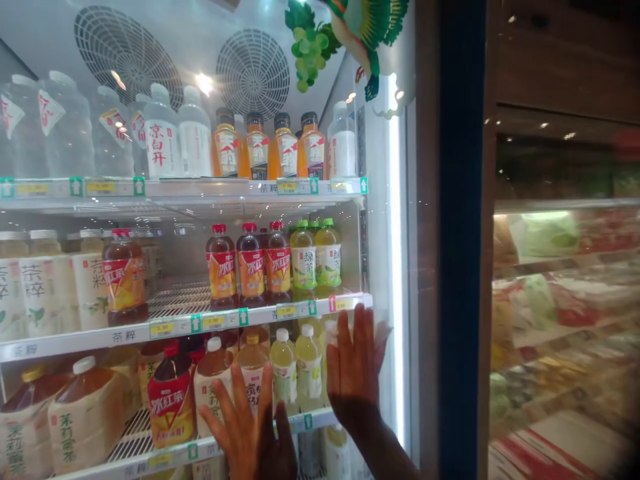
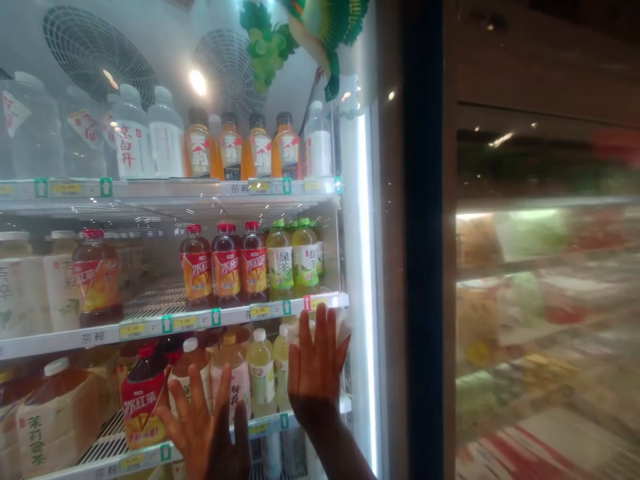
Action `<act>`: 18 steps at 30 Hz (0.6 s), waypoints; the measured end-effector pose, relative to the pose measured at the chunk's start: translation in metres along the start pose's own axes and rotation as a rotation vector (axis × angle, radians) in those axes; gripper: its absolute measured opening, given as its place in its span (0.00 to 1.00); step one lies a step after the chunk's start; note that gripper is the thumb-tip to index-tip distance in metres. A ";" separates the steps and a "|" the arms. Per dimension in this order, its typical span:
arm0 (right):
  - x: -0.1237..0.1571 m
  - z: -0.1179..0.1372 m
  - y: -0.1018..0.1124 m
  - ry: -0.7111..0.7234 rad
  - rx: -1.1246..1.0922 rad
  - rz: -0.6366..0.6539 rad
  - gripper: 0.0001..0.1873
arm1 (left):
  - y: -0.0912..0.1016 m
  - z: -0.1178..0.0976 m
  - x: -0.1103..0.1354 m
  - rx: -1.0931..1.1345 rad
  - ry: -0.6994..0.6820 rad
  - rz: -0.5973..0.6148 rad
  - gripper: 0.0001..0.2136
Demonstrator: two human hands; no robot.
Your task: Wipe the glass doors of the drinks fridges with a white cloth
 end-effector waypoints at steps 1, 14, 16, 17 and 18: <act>0.000 -0.005 0.002 -0.011 -0.008 -0.009 0.38 | -0.001 -0.001 0.000 0.007 0.003 0.014 0.42; 0.003 0.007 -0.004 -0.062 -0.056 0.035 0.38 | 0.017 0.007 -0.005 0.021 0.045 0.068 0.38; 0.028 0.028 -0.011 -0.020 -0.050 0.085 0.38 | 0.022 0.021 -0.011 0.002 0.048 0.068 0.39; 0.040 0.041 -0.015 0.007 -0.050 0.108 0.39 | 0.025 0.029 -0.014 -0.015 0.046 0.071 0.40; 0.048 0.054 -0.018 0.029 -0.051 0.122 0.39 | 0.028 0.038 -0.016 -0.036 0.042 0.075 0.41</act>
Point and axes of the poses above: each hand's wrist, its own x-axis away from the middle knuckle, its own y-axis out of the back of the hand, z = x × y, the point moved 10 cm from there along -x, towards the middle knuckle, and after that the axes turned 2 degrees about x, right-handed, at the moved point
